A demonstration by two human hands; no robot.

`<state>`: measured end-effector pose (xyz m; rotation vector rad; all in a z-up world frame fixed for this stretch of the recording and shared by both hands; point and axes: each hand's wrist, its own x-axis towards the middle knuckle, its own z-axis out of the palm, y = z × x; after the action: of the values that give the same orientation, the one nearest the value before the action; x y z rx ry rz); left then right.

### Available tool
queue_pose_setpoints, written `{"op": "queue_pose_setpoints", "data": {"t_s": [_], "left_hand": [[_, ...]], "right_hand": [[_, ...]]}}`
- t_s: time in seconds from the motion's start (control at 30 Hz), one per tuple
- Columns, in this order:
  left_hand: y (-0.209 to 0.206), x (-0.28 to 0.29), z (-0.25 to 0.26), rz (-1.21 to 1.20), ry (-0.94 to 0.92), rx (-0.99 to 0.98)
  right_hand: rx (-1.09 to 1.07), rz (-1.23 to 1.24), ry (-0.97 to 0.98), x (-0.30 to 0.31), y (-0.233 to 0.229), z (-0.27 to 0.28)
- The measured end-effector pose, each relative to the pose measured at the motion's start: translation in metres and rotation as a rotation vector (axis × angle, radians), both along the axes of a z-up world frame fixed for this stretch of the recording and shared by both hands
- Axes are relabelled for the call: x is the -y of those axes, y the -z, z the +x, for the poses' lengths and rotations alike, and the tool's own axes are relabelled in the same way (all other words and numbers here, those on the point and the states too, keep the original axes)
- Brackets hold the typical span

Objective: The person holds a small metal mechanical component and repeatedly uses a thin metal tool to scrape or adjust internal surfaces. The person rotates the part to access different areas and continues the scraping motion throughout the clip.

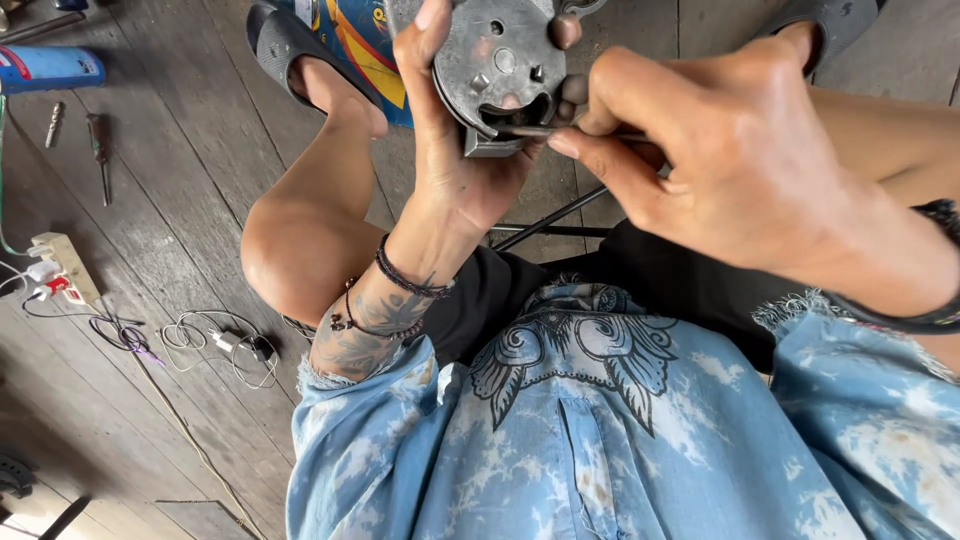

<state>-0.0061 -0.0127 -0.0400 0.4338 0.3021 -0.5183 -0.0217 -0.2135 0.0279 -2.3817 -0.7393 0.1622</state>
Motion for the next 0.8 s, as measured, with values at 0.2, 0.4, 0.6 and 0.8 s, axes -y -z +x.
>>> {"op": "queue_pose_setpoints", "data": {"t_s": [0.2,0.4,0.6,0.8], "left_hand": [[-0.001,0.002,0.004,0.083,-0.052,0.028],[-0.006,0.005,0.005,0.049,-0.055,0.081],[-0.002,0.005,-0.001,0.066,-0.031,-0.028],[0.014,0.001,-0.004,-0.018,-0.067,0.002]], "right_hand": [[0.180,-0.124,0.004,-0.002,0.007,-0.014],[0.223,-0.082,-0.060,-0.005,0.015,-0.008],[0.179,-0.018,-0.062,0.001,0.027,-0.006],[-0.123,0.253,0.022,-0.004,0.012,0.003]]}}
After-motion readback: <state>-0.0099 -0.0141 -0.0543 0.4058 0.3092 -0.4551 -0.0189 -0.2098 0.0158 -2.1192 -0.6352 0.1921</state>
